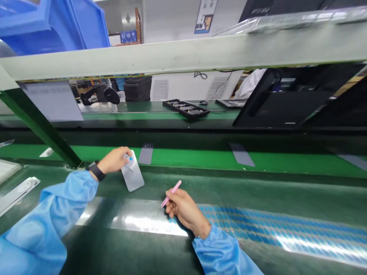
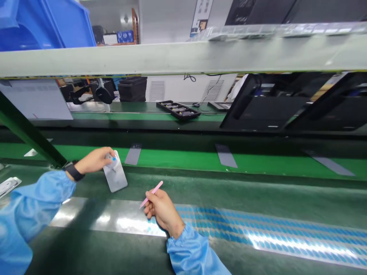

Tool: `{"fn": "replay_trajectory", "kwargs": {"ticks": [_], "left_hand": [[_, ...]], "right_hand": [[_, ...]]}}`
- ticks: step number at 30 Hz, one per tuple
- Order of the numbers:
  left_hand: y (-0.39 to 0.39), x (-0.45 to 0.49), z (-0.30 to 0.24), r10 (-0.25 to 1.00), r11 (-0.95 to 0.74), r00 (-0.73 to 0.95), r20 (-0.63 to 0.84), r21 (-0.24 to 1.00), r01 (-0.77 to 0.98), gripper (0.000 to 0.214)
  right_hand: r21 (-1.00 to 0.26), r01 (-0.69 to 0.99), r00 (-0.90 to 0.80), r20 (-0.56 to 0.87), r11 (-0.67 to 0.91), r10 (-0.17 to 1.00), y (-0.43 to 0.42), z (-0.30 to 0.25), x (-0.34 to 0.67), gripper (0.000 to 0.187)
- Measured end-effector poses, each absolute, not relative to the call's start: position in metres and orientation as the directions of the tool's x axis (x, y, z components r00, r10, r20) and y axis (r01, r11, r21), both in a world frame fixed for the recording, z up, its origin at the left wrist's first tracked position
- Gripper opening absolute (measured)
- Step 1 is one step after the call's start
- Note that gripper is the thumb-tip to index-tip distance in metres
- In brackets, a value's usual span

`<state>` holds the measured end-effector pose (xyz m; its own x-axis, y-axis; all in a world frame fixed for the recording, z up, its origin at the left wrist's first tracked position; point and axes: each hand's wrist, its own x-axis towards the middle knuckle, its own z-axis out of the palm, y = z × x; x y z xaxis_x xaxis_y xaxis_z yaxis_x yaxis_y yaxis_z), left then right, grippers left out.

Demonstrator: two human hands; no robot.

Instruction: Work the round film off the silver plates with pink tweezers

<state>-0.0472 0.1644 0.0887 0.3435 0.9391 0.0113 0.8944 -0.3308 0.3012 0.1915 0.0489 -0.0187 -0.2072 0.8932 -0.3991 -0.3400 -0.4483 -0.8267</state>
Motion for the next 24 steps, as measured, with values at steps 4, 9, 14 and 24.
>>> {"fn": "replay_trajectory", "kwargs": {"ticks": [4,9,14,24], "left_hand": [[0.238,-0.056,0.123,0.969,-0.248,0.239,0.068,0.183,0.951,0.024],[0.258,-0.018,0.097,0.987,-0.113,0.102,0.122,0.084,0.990,0.026],[0.240,0.024,0.033,0.988,-0.144,0.148,-0.050,0.075,0.987,0.032],[0.232,0.037,0.044,0.985,-0.168,0.170,-0.033,0.062,0.984,0.031]], "right_hand": [[-0.809,-0.367,-0.189,-0.419,-0.459,0.888,0.050,-0.020,0.189,0.044],[-0.805,-0.370,-0.194,-0.422,-0.465,0.885,0.050,-0.020,0.189,0.044],[-0.814,-0.345,-0.204,-0.421,-0.467,0.884,0.048,-0.019,0.190,0.043],[-0.823,-0.326,-0.194,-0.425,-0.466,0.884,0.050,-0.018,0.186,0.044]]}}
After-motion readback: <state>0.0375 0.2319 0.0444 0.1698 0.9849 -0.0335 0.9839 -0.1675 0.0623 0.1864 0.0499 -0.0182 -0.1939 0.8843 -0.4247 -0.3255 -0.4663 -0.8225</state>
